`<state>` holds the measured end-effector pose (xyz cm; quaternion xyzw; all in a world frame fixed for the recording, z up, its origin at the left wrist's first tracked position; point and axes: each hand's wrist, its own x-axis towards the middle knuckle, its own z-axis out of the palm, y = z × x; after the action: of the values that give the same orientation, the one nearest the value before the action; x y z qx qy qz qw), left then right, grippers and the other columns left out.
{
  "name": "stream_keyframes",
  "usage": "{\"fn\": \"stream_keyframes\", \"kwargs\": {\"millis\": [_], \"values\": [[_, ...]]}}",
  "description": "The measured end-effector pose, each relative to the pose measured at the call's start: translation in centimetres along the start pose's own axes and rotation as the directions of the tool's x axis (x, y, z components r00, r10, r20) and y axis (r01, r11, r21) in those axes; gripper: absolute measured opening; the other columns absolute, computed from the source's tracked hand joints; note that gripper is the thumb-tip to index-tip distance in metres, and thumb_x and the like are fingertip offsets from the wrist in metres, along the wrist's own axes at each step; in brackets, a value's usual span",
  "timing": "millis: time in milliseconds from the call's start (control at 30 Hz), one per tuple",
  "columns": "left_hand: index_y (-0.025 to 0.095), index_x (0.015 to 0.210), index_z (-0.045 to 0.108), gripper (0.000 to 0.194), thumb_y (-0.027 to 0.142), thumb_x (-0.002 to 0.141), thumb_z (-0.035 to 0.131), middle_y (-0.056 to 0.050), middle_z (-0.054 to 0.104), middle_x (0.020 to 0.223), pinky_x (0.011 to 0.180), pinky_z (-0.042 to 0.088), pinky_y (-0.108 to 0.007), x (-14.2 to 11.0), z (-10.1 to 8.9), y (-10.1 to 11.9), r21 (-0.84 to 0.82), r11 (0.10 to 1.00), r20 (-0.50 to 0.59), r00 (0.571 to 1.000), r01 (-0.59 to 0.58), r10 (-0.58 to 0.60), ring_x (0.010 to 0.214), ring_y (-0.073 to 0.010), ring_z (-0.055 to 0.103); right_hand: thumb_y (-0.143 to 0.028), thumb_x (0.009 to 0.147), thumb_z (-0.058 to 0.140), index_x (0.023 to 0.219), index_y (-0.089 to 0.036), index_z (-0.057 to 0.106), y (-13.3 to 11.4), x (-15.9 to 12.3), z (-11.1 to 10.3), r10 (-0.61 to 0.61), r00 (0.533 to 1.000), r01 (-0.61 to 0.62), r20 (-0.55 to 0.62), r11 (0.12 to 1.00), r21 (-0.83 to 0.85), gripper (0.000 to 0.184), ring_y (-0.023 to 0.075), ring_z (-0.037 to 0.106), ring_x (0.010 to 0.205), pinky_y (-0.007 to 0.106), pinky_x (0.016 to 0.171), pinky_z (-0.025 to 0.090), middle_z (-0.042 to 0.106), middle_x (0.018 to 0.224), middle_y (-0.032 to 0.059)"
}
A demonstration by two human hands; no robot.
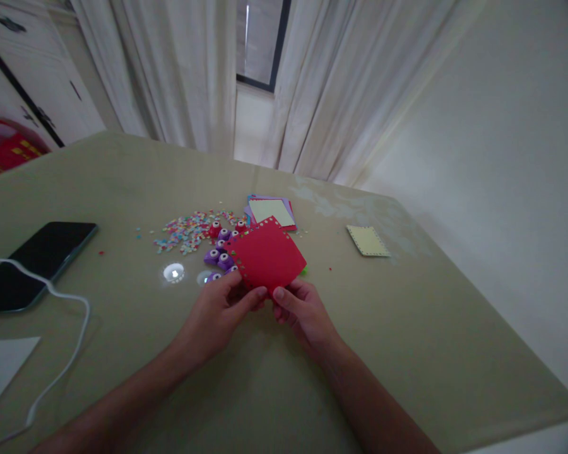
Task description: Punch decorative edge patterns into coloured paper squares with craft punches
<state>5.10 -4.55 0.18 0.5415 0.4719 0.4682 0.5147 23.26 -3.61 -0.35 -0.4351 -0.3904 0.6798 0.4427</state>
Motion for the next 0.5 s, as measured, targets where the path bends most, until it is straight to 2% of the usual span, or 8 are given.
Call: {"fn": "stream_keyframes", "kwargs": {"millis": [500], "values": [[0.019, 0.086, 0.073, 0.021, 0.040, 0.088, 0.077, -0.002, 0.077, 0.075, 0.062, 0.055, -0.028, 0.13, -0.10, -0.24, -0.039, 0.999, 0.022, 1.000, 0.012, -0.011, 0.069, -0.0187, 0.071, -0.055, 0.064, 0.097, 0.075, -0.018, 0.076, -0.01, -0.27, 0.20, -0.004, 0.999, 0.003, -0.043, 1.000, -0.010, 0.045, 0.0091, 0.048, 0.051, 0.023, 0.049, 0.035, 0.062, 0.060, -0.0022]]}}
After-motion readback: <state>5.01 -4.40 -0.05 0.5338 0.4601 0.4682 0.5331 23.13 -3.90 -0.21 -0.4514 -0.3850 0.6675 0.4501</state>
